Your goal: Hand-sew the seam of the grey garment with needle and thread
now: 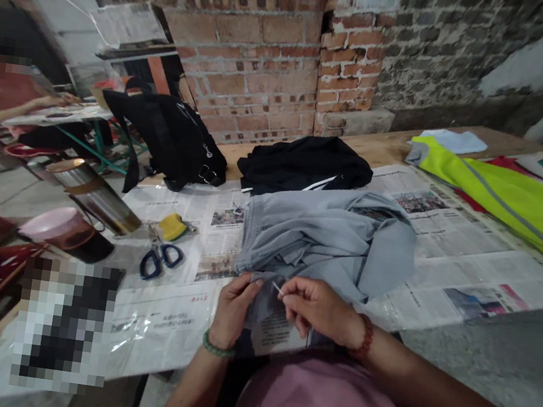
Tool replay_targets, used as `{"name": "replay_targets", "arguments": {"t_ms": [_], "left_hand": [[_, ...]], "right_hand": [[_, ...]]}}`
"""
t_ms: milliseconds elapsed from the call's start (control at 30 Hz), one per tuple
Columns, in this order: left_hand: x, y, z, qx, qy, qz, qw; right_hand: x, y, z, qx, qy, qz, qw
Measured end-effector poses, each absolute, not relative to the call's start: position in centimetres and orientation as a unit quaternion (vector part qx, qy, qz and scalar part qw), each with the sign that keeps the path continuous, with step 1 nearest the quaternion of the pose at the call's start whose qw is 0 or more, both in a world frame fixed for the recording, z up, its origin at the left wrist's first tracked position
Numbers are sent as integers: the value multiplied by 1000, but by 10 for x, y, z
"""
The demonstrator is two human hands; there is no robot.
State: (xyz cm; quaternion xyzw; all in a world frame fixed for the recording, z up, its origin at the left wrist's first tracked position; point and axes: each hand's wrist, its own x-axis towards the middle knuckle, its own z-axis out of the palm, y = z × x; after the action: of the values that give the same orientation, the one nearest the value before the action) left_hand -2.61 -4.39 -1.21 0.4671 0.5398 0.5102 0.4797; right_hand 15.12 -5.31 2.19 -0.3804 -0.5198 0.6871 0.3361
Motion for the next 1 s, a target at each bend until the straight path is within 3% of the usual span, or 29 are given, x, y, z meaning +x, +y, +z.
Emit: {"name": "replay_targets", "arguments": {"t_ms": [133,633,867,1000], "left_hand": [[-28,-45,-13,488,537,510,461],[-27,-48,-8,609,493,485,388],[-25,-49,-5,672,436,426,420],[-24,-49,-5,658,452,439,412]], "right_hand": [[143,-57,16,-419,-529,677,295],[136,-53,5,-434,-507,677,309],[131,-52,1,-445,-502,662,333],[147,-52,15,-450,-571,635,261]]}}
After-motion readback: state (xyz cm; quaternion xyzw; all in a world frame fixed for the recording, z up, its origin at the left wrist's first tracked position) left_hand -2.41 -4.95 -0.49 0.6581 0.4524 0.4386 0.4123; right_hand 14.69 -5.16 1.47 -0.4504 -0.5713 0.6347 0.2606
